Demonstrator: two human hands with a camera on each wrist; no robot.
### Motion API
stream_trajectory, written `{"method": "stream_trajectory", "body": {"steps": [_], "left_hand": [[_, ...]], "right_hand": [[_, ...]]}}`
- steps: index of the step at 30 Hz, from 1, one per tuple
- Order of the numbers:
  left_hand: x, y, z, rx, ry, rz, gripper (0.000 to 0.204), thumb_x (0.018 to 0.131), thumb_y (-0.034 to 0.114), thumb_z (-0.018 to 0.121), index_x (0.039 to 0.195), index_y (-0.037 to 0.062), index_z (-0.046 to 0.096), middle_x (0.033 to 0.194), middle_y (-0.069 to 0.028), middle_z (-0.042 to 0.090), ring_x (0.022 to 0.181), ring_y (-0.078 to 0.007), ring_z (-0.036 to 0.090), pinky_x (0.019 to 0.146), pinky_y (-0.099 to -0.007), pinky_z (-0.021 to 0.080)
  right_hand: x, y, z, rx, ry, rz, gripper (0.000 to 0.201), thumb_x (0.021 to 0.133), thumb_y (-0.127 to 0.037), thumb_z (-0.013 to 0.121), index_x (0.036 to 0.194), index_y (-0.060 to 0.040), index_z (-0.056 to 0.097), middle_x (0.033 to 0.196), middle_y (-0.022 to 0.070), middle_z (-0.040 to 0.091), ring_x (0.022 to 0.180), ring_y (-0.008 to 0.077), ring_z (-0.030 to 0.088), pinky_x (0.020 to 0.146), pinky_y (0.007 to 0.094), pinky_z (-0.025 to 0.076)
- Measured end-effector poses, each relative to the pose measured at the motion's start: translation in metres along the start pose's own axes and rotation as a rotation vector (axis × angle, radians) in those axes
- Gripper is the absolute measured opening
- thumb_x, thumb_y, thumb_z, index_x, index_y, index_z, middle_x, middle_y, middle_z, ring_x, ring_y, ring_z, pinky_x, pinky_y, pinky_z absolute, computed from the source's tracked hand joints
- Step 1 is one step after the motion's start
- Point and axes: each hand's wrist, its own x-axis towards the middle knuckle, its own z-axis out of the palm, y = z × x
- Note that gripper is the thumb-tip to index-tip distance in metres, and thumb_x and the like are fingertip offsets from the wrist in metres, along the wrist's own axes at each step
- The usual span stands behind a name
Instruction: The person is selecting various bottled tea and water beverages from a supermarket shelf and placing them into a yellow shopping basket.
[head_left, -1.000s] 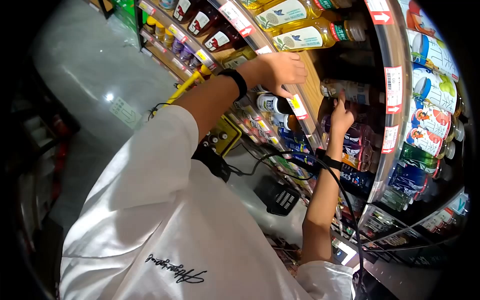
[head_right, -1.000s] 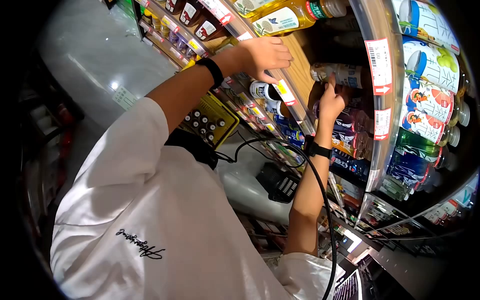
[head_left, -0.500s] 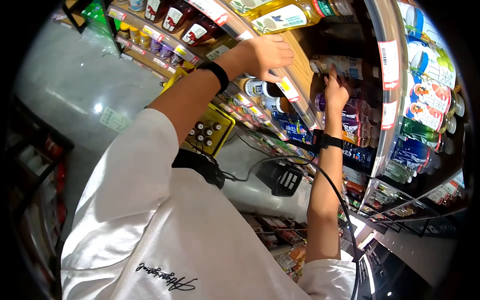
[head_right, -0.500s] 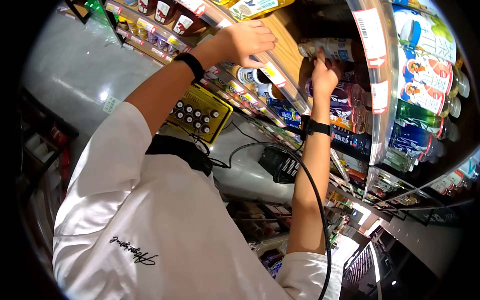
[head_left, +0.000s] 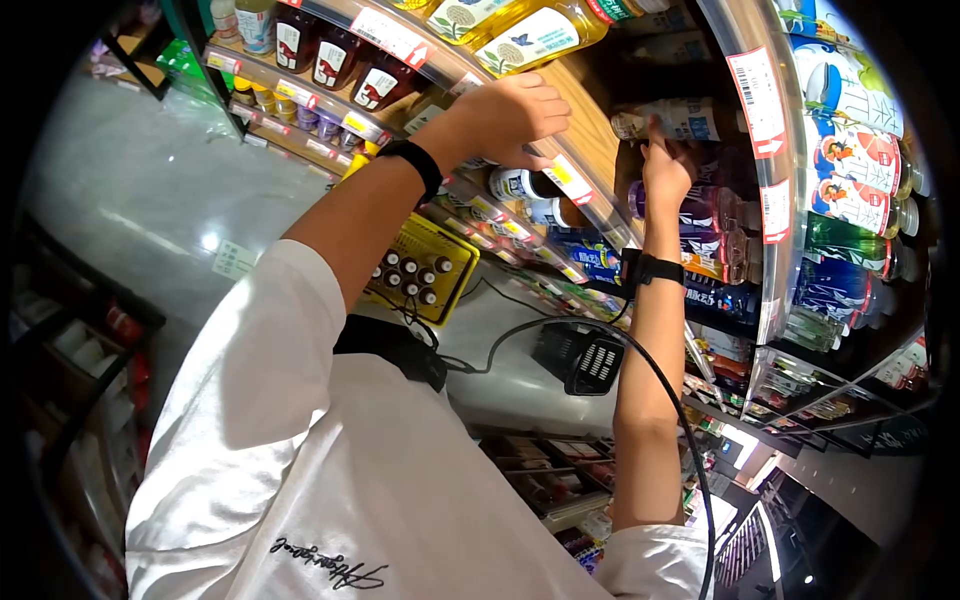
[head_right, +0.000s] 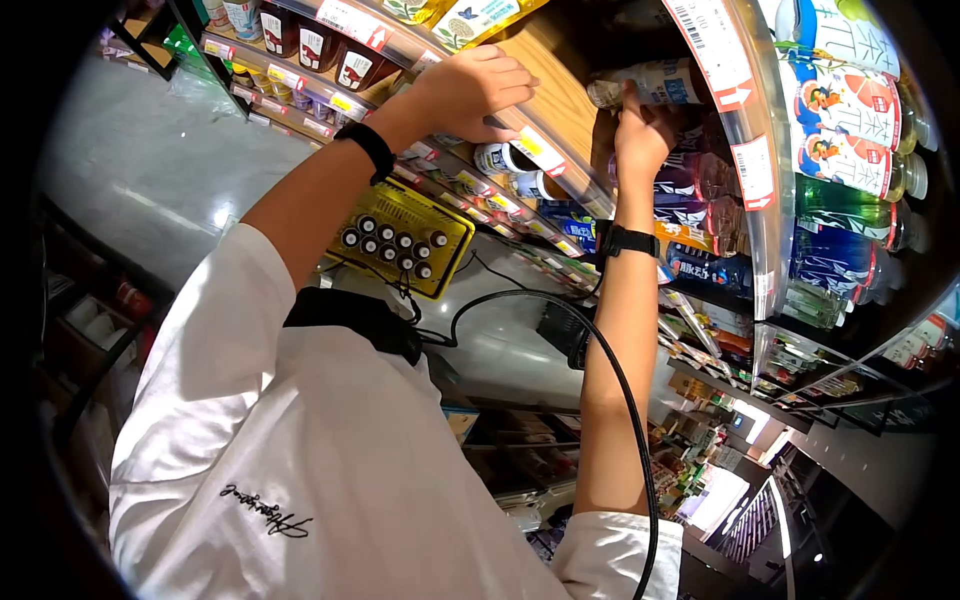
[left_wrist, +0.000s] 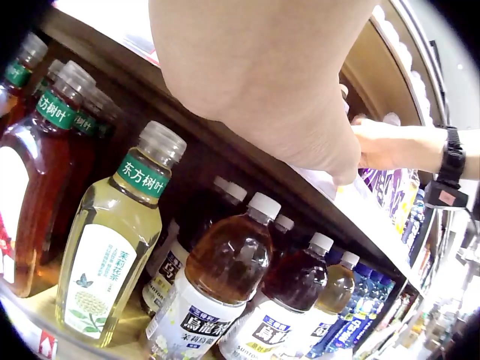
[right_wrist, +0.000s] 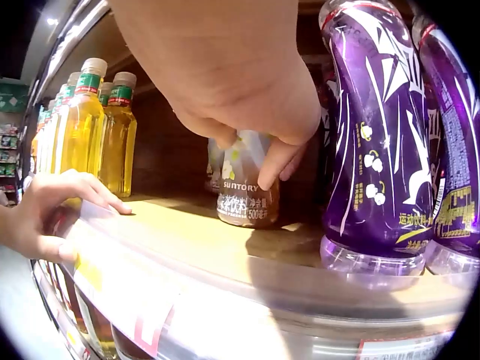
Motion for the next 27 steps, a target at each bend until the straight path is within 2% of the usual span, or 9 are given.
{"method": "stream_trajectory", "body": {"steps": [4,7,9,10,13,15,20,25,27], "left_hand": [[0.003,0.0,0.0,-0.013,-0.003,-0.025,0.049,0.077,0.045,0.077,0.106,0.0065,0.068,0.12,-0.0054,0.068,0.106,-0.0228,0.063,0.095,-0.0368,0.049],[0.002,0.0,-0.005,-0.027,-0.027,-0.005,0.048,0.077,0.044,0.077,0.104,0.0057,0.067,0.116,-0.0055,0.069,0.104,-0.024,0.063,0.094,-0.0358,0.049],[0.002,0.001,-0.005,-0.029,-0.035,-0.012,0.047,0.077,0.043,0.077,0.103,0.0058,0.067,0.115,-0.0055,0.069,0.104,-0.024,0.063,0.093,-0.0354,0.049],[0.001,0.0,-0.004,-0.026,-0.037,-0.007,0.046,0.077,0.042,0.077,0.102,0.0059,0.067,0.113,-0.0055,0.069,0.103,-0.0241,0.063,0.093,-0.035,0.049],[0.0,-0.002,0.0,-0.016,-0.015,-0.002,0.043,0.076,0.042,0.078,0.099,0.0069,0.068,0.112,-0.0053,0.069,0.101,-0.0227,0.064,0.091,-0.0338,0.05],[0.001,-0.002,0.0,-0.018,-0.001,0.007,0.043,0.074,0.043,0.079,0.095,0.0077,0.068,0.112,-0.0048,0.069,0.1,-0.0217,0.064,0.089,-0.0328,0.05],[-0.001,-0.004,0.004,-0.029,0.032,0.019,0.041,0.073,0.041,0.079,0.093,0.0077,0.068,0.111,-0.0043,0.069,0.098,-0.0218,0.064,0.089,-0.0328,0.05],[-0.001,-0.004,0.003,-0.044,0.017,0.019,0.039,0.072,0.038,0.078,0.093,0.0077,0.068,0.109,-0.0039,0.069,0.097,-0.0217,0.064,0.088,-0.0328,0.05],[0.0,-0.004,0.002,-0.054,0.01,0.027,0.037,0.072,0.037,0.077,0.093,0.0078,0.068,0.109,-0.0042,0.069,0.097,-0.0213,0.064,0.087,-0.0328,0.05]], "right_hand": [[0.05,0.058,0.004,-0.22,-0.04,-0.284,0.072,0.084,-0.01,0.087,0.137,-0.0003,0.039,0.122,0.0162,0.066,0.102,0.0222,0.065,0.077,0.0354,0.058],[0.086,0.066,0.006,-0.282,-0.258,-0.14,0.074,0.087,-0.02,0.085,0.14,0.002,0.037,0.13,0.0181,0.063,0.106,0.0257,0.066,0.078,0.0378,0.058],[0.093,0.056,0.012,-0.269,-0.212,-0.146,0.054,0.095,-0.049,0.068,0.107,0.0033,0.075,0.129,0.0275,0.067,0.123,0.0403,0.062,0.107,0.0468,0.044],[0.102,0.079,0.024,-0.385,0.004,-0.346,0.064,0.098,-0.056,0.062,0.11,0.0055,0.073,0.12,0.0257,0.071,0.115,0.0436,0.066,0.104,0.0481,0.047],[0.125,0.078,0.019,-0.603,-0.212,-0.297,0.07,0.098,-0.059,0.059,0.118,0.0078,0.069,0.118,0.0257,0.072,0.108,0.0449,0.069,0.101,0.0484,0.05],[0.14,0.081,0.024,-0.383,-0.305,-0.06,0.072,0.098,-0.031,0.072,0.149,0.0028,0.033,0.15,0.0204,0.046,0.129,0.0342,0.055,0.096,0.044,0.058],[0.159,0.086,0.023,-0.2,-0.318,0.146,0.056,0.098,-0.026,0.07,0.138,0.0042,0.044,0.14,0.0199,0.052,0.118,0.0355,0.061,0.087,0.0466,0.062],[0.174,0.111,0.025,-0.502,-0.232,-0.245,0.061,0.098,-0.049,0.061,0.124,0.0071,0.065,0.124,0.0253,0.07,0.116,0.0401,0.067,0.101,0.0451,0.051],[0.173,0.11,0.027,-0.487,-0.213,-0.191,0.062,0.099,-0.049,0.059,0.125,0.0063,0.065,0.126,0.0255,0.068,0.117,0.0403,0.066,0.102,0.0456,0.05]]}}
